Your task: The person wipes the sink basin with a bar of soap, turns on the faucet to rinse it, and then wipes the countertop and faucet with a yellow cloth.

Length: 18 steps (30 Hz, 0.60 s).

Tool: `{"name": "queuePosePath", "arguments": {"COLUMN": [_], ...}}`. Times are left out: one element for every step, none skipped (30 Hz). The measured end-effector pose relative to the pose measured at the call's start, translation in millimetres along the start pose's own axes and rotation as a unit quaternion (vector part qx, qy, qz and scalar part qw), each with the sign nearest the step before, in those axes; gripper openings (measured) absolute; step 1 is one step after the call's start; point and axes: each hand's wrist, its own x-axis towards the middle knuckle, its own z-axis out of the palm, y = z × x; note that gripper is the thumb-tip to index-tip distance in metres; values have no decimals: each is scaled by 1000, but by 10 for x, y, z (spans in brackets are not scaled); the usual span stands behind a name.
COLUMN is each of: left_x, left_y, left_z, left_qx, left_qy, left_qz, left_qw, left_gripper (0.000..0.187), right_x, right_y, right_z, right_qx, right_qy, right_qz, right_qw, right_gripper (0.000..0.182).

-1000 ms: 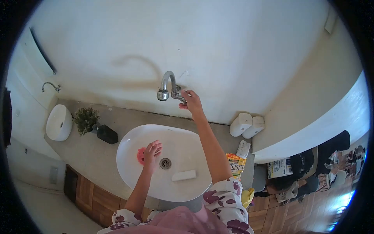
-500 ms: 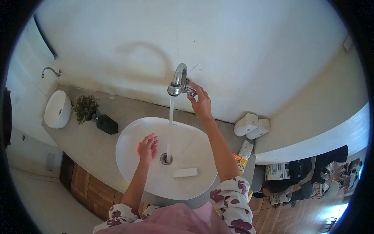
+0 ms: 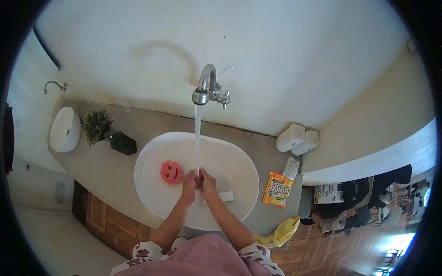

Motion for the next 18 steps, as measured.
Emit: {"name": "queuePosePath", "arguments": {"left_x": [76, 100, 118, 107, 108, 132, 168, 209, 261, 307, 350, 396, 432, 462, 494, 507, 523, 541], "left_y": [-148, -207, -268, -287, -294, -285, -292, -299, -297, -294, -290, -281, -262, -250, -238, -189, -141, -94], "left_z": [-22, -15, -13, -8, -10, -9, -16, -19, -16, -13, -15, -12, 2, 24, 47, 91, 142, 199], "left_qx": [-1, 1, -34, -69, -69, -89, -110, -110, -112, -113, -113, -112, -110, -110, -102, -93, -93, -151], "left_qy": [25, 24, 35, 47, 48, 50, 51, 51, 48, 44, 43, 39, 35, 34, 36, 39, 38, 46], "left_qz": [19, 18, 42, 66, 65, 64, 64, 64, 68, 73, 73, 67, 61, 60, 76, 92, 92, 74], "left_qw": [1000, 1000, 998, 994, 994, 993, 991, 991, 990, 990, 990, 991, 991, 991, 991, 991, 991, 985], "left_gripper": [27, 27, 27, 27, 27, 27, 27, 27, 27, 28, 28, 28, 28, 28, 30, 31, 31, 31], "right_x": [24, 63, 105, 134, 151, 175, 187, 199, 211, 261, 310, 358, 377, 391, 397, 363, 322, 346], "right_y": [53, 103, 159, 210, 256, 282, 269, 248, 222, 218, 215, 210, 183, 158, 131, 71, -5, -63], "right_z": [7, 12, 27, 56, 67, 72, 105, 130, 153, 149, 144, 140, 157, 168, 166, 178, 215, 246], "right_qx": [10, 20, 21, 19, 17, 17, 24, 30, 30, 34, 39, 39, 61, 82, 82, 73, 63, 63], "right_qy": [12, 24, 26, 33, 40, 39, 57, 75, 75, 75, 75, 75, 67, 59, 59, 29, -1, 0], "right_qz": [16, 31, 31, 7, -17, -16, -10, -3, -4, -9, -14, -14, -22, -30, -31, -53, -74, -74], "right_qw": [1000, 999, 999, 999, 999, 999, 998, 997, 997, 997, 996, 996, 996, 994, 994, 996, 995, 995], "right_gripper": [22, 23, 23, 25, 26, 26, 27, 28, 28, 28, 29, 29, 28, 28, 28, 26, 25, 25]}}
